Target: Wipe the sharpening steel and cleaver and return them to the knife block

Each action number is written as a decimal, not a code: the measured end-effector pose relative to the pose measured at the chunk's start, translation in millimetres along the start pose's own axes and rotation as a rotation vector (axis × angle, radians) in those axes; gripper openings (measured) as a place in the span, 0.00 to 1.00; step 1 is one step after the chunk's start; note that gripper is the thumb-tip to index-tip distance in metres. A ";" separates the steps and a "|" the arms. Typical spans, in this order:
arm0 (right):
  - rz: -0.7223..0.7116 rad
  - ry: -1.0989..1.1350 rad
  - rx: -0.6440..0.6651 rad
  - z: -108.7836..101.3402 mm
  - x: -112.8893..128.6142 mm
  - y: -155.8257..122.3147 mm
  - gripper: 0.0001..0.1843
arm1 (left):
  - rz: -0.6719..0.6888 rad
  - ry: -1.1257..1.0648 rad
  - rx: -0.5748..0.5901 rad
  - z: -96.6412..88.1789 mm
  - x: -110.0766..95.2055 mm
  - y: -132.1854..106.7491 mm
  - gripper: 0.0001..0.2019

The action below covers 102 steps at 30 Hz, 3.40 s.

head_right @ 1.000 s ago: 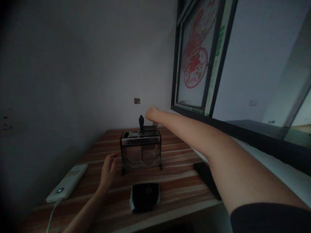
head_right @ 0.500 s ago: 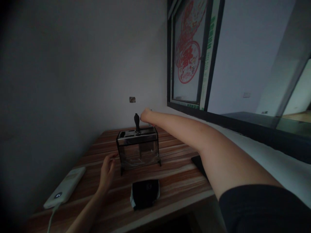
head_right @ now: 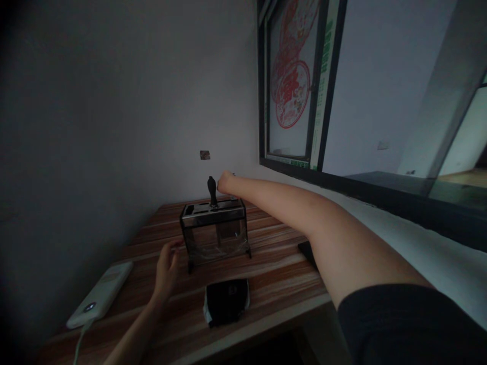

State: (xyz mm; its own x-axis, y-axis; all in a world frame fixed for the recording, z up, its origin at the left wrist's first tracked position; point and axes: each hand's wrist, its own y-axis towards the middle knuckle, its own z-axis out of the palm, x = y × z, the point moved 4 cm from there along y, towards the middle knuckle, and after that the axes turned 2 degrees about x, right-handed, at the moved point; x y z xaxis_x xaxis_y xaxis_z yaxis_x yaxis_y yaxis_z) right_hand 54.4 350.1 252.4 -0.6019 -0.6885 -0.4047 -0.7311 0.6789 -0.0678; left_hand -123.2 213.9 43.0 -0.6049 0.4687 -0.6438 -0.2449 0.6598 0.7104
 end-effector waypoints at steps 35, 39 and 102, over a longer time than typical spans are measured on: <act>0.228 -0.003 0.120 -44.2 -29.1 -34.1 0.33 | -0.008 0.003 0.007 -0.4 2.6 1.5 0.13; 0.225 0.017 0.057 -53.4 -38.1 -45.4 0.30 | -0.013 0.011 0.001 -0.6 2.1 1.9 0.13; -0.141 1.589 -0.482 174.6 -29.9 -83.1 0.35 | -0.216 -0.331 0.699 15.4 -3.7 86.6 0.37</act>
State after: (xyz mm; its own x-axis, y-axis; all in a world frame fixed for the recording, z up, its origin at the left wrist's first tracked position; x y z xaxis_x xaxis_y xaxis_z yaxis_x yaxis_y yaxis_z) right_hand 189.3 358.8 110.9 -0.0113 -0.4948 0.8690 -0.6478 0.6656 0.3705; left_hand -130.5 278.4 102.5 -0.3155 0.3666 -0.8752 0.2665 0.9195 0.2890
